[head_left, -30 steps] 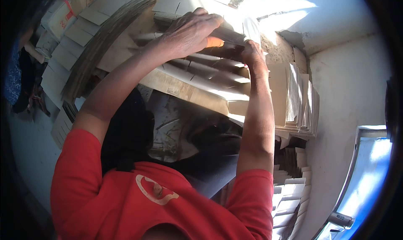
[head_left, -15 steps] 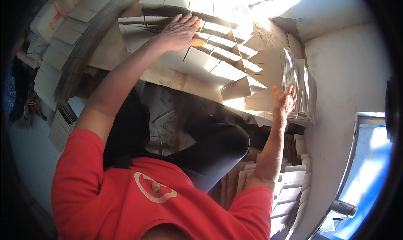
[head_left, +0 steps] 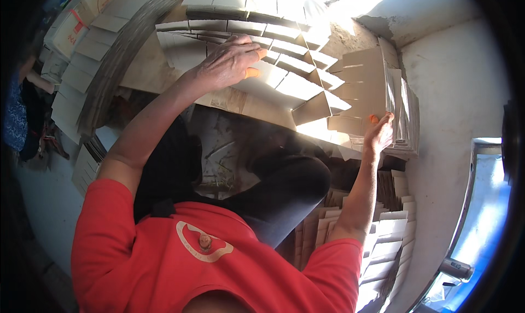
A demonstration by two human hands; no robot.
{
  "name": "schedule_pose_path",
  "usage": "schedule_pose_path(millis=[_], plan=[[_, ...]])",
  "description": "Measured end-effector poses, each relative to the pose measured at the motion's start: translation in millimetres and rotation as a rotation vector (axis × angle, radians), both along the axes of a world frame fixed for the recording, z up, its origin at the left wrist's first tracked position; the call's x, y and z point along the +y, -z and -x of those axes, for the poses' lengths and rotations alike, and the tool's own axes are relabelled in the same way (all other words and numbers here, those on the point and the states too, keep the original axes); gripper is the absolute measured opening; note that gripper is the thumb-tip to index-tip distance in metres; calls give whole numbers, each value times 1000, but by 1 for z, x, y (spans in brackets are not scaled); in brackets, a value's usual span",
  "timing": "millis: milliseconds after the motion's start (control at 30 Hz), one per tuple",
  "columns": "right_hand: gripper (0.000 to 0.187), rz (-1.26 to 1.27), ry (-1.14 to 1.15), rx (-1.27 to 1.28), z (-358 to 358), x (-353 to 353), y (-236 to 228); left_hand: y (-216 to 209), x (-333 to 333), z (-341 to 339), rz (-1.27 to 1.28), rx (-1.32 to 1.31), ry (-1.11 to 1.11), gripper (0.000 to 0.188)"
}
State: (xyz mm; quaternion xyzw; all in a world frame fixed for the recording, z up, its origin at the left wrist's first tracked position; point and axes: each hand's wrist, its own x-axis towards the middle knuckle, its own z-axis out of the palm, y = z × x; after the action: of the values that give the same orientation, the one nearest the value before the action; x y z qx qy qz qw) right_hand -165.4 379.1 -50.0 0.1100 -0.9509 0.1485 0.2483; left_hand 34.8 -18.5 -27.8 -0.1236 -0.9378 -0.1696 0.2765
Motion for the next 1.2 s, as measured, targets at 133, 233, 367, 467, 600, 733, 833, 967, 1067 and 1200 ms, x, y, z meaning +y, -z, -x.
schedule_pose_path(millis=[133, 233, 367, 467, 600, 733, 833, 967, 1067, 1200], plan=[[27, 11, -88, 124, -15, -26, -61, 14, -9, -1, -185, -189, -33, 17], [34, 205, -307, 279, -27, -35, -110, 21, -5, -2, -275, -164, -14, 8], [47, 447, -405, -133, -59, -76, -159, 29, -4, -8, -299, -142, 15, 6], [57, 351, -571, -161, -65, -97, -150, 27, -1, -9, -332, -138, 24, 6], [54, 530, -726, -379, -82, -123, -143, 23, 1, -10, -351, -147, 20, 6], [54, 421, -694, -346, -84, -134, -139, 25, 0, -9, -344, -166, 1, 6], [55, 393, -687, -327, -83, -136, -139, 25, 0, -9, -337, -152, -9, 5], [55, 369, -675, -291, -79, -139, -134, 27, 0, -7, -331, -114, -5, 6], [55, 248, -696, -260, -80, -142, -126, 26, 0, -7, -323, -124, -16, 6], [55, 460, -736, -289, -82, -147, -118, 22, 1, -7, -352, -157, -2, 7]])
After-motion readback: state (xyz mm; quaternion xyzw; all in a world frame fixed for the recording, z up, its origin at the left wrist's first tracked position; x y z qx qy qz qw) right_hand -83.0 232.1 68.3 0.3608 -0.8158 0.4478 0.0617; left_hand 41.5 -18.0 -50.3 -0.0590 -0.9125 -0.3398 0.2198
